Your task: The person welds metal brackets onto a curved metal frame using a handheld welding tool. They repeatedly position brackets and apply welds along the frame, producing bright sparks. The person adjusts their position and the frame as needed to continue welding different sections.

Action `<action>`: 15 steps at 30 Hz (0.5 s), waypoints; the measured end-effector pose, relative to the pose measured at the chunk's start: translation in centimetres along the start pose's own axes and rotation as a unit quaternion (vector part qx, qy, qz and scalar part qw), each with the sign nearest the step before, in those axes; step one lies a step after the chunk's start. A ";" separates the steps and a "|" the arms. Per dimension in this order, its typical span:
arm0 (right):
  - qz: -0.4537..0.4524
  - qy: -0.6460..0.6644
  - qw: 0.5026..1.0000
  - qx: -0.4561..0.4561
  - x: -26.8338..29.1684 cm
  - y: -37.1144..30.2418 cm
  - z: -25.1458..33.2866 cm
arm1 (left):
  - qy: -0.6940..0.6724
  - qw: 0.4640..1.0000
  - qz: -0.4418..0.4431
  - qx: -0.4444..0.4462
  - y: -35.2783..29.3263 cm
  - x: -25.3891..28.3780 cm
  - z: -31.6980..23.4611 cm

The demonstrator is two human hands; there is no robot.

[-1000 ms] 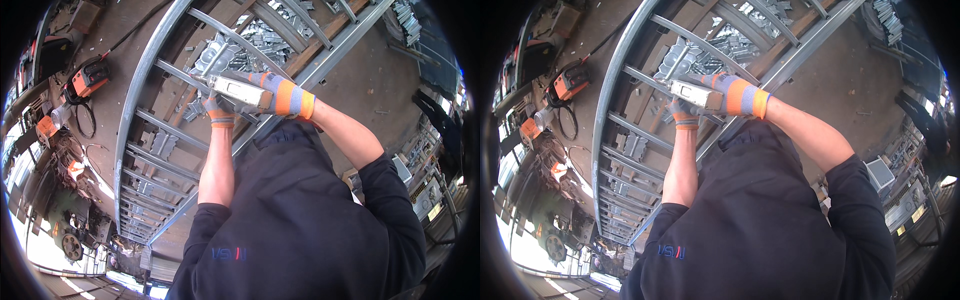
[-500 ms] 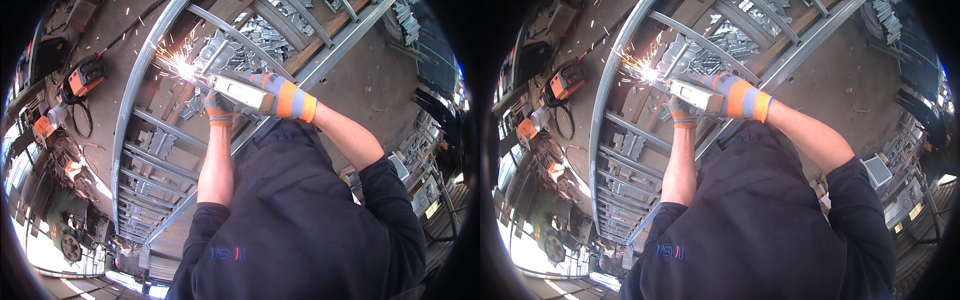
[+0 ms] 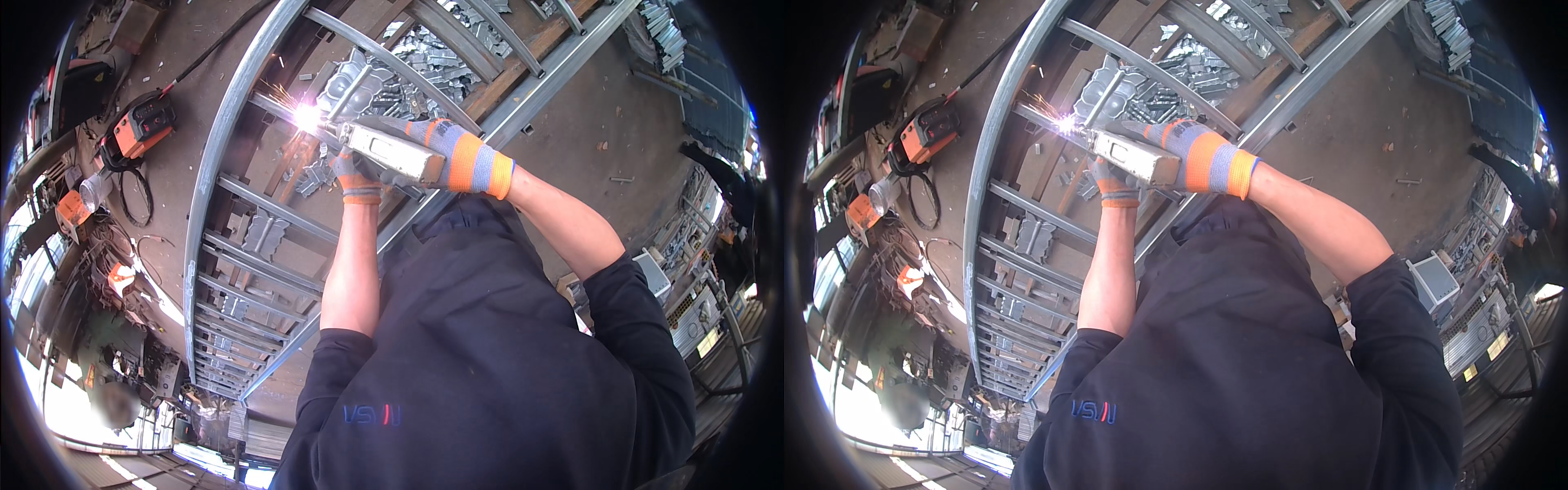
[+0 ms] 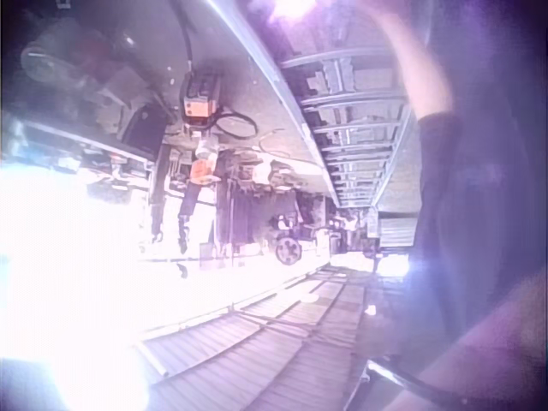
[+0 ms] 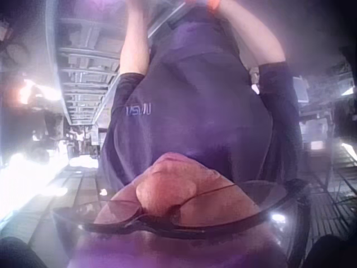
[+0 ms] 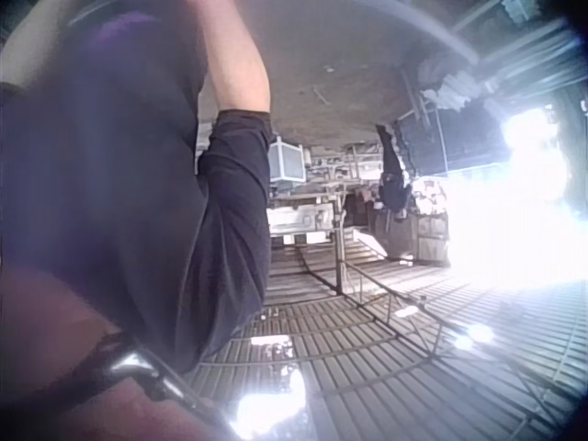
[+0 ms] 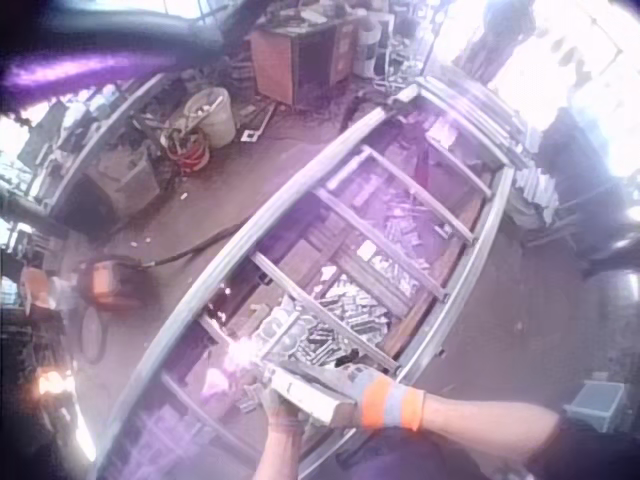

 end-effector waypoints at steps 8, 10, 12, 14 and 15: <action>-0.015 0.015 1.000 0.002 -0.1 0.1 -0.2 | 0.018 1.000 0.002 -0.012 0.1 -0.2 -0.2; 0.005 0.007 1.000 -0.019 0.0 -0.2 -0.6 | 0.004 1.000 -0.012 -0.013 0.1 -0.2 -0.2; 0.016 0.012 1.000 -0.020 0.1 -0.6 -0.5 | 0.001 1.000 -0.010 -0.015 0.2 -0.7 -0.4; 0.010 0.031 0.999 0.013 1.0 -1.6 0.1 | 0.025 0.999 -0.034 0.002 0.4 -0.7 -0.3; 0.000 0.057 0.998 0.018 1.4 -2.1 0.2 | 0.020 0.999 -0.041 -0.006 0.5 -0.8 -0.4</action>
Point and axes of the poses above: each hand's wrist, its own y-axis towards the middle knuckle, its own x-axis out of the back of the hand, z = x × y, the point moved 8 cm from there along y, towards the middle knuckle, and after that the axes turned 4 degrees about -x, right-handed, at the moved point
